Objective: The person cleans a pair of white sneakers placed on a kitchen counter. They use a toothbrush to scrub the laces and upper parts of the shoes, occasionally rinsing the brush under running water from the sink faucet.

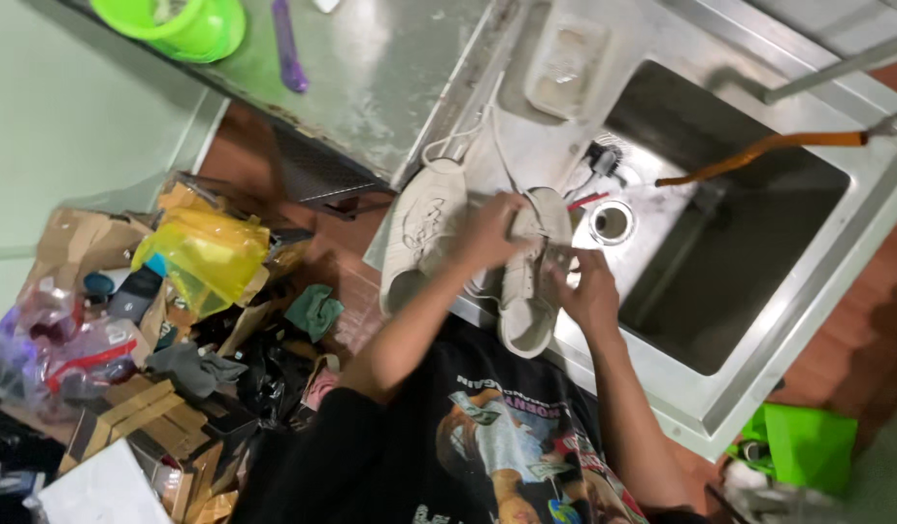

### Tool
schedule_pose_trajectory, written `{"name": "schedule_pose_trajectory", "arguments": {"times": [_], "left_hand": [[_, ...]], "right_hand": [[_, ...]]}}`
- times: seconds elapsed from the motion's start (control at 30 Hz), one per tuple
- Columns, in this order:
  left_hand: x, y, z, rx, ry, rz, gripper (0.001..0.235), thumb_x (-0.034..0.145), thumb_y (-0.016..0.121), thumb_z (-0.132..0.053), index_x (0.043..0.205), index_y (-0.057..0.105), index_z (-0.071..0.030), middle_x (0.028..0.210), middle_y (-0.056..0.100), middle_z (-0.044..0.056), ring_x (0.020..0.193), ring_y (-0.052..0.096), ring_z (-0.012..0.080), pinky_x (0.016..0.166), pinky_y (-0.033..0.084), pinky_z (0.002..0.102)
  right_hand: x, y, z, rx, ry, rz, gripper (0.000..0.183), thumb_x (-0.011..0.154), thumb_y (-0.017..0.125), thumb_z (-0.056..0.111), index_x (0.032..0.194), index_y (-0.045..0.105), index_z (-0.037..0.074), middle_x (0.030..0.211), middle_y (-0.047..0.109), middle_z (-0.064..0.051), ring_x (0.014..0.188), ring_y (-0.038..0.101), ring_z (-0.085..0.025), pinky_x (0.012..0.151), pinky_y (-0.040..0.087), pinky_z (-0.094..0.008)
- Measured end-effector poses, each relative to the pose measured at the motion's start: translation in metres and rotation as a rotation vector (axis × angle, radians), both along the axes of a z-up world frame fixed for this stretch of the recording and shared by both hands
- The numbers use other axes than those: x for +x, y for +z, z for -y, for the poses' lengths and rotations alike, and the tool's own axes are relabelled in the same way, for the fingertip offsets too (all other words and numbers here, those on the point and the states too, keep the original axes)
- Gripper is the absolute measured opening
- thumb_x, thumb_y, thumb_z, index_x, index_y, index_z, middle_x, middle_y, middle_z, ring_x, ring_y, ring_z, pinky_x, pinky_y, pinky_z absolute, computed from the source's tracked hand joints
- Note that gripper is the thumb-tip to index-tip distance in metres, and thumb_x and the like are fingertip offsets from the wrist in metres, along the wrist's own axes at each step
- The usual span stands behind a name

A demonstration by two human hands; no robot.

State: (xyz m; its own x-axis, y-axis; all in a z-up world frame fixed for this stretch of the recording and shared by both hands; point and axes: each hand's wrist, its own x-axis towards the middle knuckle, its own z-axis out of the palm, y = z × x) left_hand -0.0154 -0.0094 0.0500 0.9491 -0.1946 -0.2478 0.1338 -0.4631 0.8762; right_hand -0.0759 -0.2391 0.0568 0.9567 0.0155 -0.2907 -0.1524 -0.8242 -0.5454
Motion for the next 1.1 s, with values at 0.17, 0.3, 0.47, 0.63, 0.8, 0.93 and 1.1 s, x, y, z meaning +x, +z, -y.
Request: {"name": "schedule_pose_trajectory", "arguments": {"times": [0.17,0.3,0.47,0.63,0.8,0.93,1.1], "left_hand": [[-0.001,-0.035,0.036,0.421,-0.192,0.026,0.063,0.078,0.084,-0.03,0.132,0.051,-0.026,0.129,0.054,0.004,0.117,0.068,0.0382,0.087,0.061,0.056],[0.005,-0.015,0.032,0.43,-0.277,0.057,0.066,0.077,0.09,-0.03,0.128,0.051,-0.015,0.132,0.052,0.015,0.116,0.068,0.0451,0.08,0.064,0.056],[-0.002,-0.025,0.034,0.443,-0.267,0.082,0.068,0.076,0.092,-0.025,0.132,0.054,-0.013,0.131,0.046,0.014,0.12,0.063,0.0461,0.082,0.066,0.06],[0.003,-0.031,0.029,0.378,-0.16,0.058,0.05,0.084,0.08,-0.019,0.13,0.061,-0.018,0.13,0.049,0.008,0.114,0.068,0.0488,0.088,0.063,0.066],[0.002,-0.023,0.022,0.283,-0.162,-0.007,0.052,0.081,0.081,-0.034,0.131,0.067,-0.037,0.132,0.059,-0.004,0.118,0.072,0.0409,0.102,0.06,0.058],[0.006,0.007,0.011,0.184,-0.15,-0.083,0.044,0.081,0.079,-0.03,0.124,0.076,-0.035,0.126,0.068,-0.004,0.115,0.074,0.0329,0.095,0.06,0.052],[0.015,0.026,0.008,0.107,-0.123,-0.114,0.046,0.079,0.077,-0.019,0.123,0.082,-0.031,0.126,0.077,0.002,0.112,0.077,0.0312,0.089,0.064,0.043]], "right_hand": [[0.036,0.048,-0.047,-0.369,0.237,-0.043,0.028,0.104,0.07,0.017,0.131,0.075,0.017,0.138,0.056,-0.006,0.12,0.071,-0.032,0.088,0.066,-0.056],[0.034,0.017,-0.041,-0.49,0.34,-0.029,0.026,0.105,0.065,0.019,0.126,0.08,0.021,0.138,0.054,-0.001,0.128,0.066,-0.031,0.088,0.067,-0.06],[0.045,-0.01,-0.035,-0.427,0.257,-0.033,0.029,0.109,0.057,0.032,0.132,0.068,0.018,0.129,0.055,-0.004,0.12,0.07,-0.03,0.086,0.067,-0.056],[0.094,-0.069,0.003,-0.273,0.33,-0.252,0.045,0.094,0.065,0.021,0.134,0.064,0.001,0.137,0.051,-0.023,0.109,0.073,-0.051,0.076,0.065,-0.065],[0.106,0.01,0.003,0.314,0.176,-0.493,0.049,0.102,0.061,0.029,0.133,0.072,-0.007,0.129,0.063,-0.036,0.101,0.072,-0.046,0.062,0.066,-0.045],[0.098,-0.059,0.038,0.322,0.422,-0.272,0.026,0.086,0.082,0.026,0.093,0.074,0.002,0.088,0.057,-0.014,0.077,0.067,-0.031,0.057,0.056,-0.045],[0.098,-0.06,0.045,0.696,0.153,-0.484,0.022,0.095,0.077,0.012,0.085,0.068,-0.006,0.093,0.046,-0.01,0.081,0.058,-0.023,0.055,0.062,-0.033]]}}
